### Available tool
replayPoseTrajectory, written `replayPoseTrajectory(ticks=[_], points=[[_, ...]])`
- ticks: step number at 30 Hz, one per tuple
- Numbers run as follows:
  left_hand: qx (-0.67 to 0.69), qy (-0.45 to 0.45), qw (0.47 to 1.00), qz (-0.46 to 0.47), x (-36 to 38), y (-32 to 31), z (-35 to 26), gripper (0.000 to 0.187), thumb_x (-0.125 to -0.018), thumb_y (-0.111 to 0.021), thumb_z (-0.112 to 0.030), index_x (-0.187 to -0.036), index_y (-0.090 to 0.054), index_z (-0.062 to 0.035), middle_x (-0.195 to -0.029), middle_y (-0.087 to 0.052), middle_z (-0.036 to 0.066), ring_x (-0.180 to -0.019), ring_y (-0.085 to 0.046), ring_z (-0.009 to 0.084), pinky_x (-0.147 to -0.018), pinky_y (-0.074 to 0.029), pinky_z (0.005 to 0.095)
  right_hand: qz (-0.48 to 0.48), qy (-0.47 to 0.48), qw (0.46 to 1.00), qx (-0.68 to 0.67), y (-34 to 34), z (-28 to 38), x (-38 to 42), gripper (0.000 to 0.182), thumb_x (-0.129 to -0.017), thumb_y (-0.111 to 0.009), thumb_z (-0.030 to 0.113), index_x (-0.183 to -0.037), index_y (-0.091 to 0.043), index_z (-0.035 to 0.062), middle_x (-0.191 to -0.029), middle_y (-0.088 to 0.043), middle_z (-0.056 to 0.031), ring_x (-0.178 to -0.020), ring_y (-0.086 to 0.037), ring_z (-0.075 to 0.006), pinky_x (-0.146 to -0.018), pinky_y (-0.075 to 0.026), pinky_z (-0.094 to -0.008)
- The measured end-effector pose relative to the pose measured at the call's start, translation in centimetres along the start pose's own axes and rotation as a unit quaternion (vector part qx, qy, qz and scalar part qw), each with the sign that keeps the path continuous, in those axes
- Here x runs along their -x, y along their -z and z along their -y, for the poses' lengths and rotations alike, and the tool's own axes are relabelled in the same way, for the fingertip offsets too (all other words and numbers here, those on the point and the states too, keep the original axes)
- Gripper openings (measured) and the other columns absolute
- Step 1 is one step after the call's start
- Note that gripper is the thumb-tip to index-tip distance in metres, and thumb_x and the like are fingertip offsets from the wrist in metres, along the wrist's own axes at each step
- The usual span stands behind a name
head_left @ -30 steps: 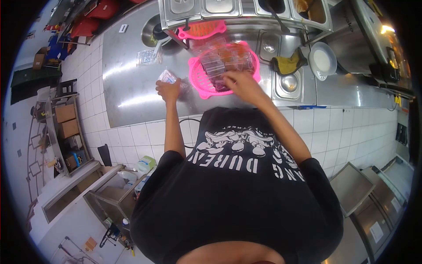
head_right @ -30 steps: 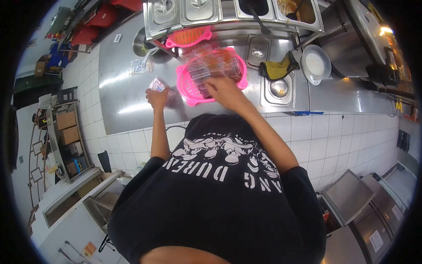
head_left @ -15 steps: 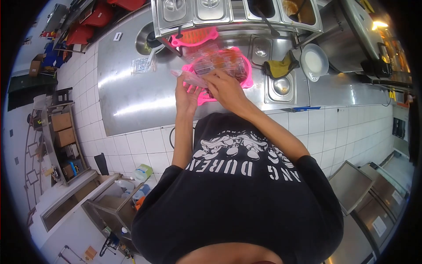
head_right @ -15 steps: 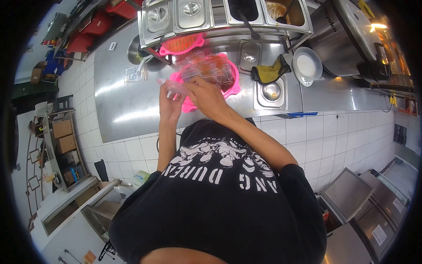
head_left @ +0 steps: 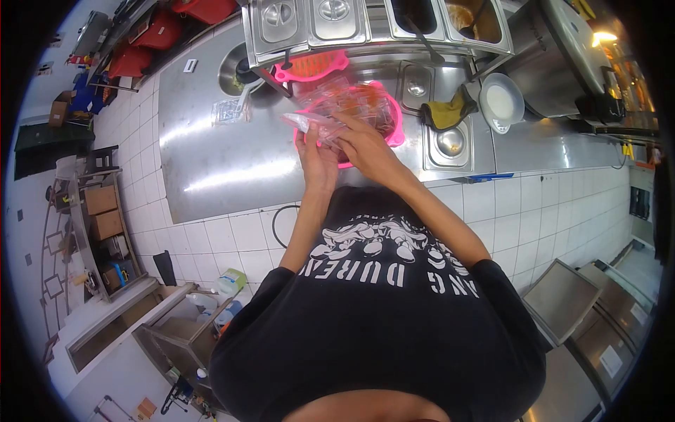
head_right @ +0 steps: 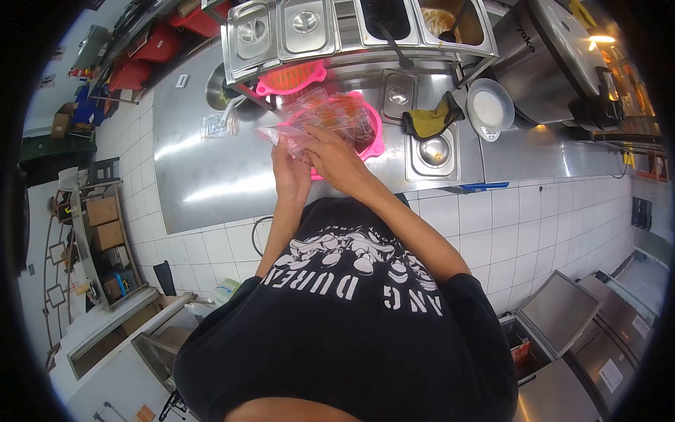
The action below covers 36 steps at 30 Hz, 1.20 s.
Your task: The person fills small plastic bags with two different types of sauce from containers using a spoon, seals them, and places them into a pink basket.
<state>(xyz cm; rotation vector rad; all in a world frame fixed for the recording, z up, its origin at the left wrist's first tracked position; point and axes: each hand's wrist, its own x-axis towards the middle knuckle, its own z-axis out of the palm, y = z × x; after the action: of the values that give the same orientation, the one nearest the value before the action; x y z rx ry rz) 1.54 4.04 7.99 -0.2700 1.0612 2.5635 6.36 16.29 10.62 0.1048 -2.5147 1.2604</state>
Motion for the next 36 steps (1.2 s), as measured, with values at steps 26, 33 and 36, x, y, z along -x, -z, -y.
replayPoseTrajectory(ticks=[26,33,36], points=[[0.090,0.099,0.990,-0.054,0.5,-0.2,-1.1,0.060,-0.089,-0.066,-0.044,-0.128,-0.043,-0.0040,-0.123,-0.048,0.013,-0.113,-0.053,0.0272,-0.094,-0.053,0.0416,-0.041,-0.110,0.978,-0.175,3.8,3.4,-0.4,0.016,-0.087,-0.068,0.009,-0.099,-0.066,-0.0003,-0.105,-0.058,-0.0066,-0.098,-0.059,-0.0192,-0.077,-0.050,-0.0299],[-0.115,0.066,0.974,-0.182,-1.9,5.6,-4.3,0.078,-0.081,-0.075,-0.042,-0.134,-0.037,0.0005,-0.128,-0.046,0.019,-0.118,-0.051,0.0324,-0.097,-0.050,0.0442,-0.145,-0.245,0.878,-0.384,4.9,2.1,-0.2,0.013,-0.091,-0.069,0.012,-0.100,-0.066,0.0027,-0.084,-0.059,0.0030,-0.076,-0.057,-0.0045,-0.066,-0.046,-0.0200],[-0.452,-0.014,0.861,-0.232,-5.2,12.5,-4.7,0.090,-0.076,-0.078,-0.044,-0.139,-0.033,0.0024,-0.134,-0.042,0.023,-0.122,-0.049,0.0374,-0.099,-0.046,0.0467,-0.111,-0.243,0.891,-0.367,4.4,1.1,0.3,0.012,-0.091,-0.068,0.012,-0.098,-0.065,0.0034,-0.076,-0.057,0.0054,-0.070,-0.054,-0.0025,-0.063,-0.044,-0.0186]])
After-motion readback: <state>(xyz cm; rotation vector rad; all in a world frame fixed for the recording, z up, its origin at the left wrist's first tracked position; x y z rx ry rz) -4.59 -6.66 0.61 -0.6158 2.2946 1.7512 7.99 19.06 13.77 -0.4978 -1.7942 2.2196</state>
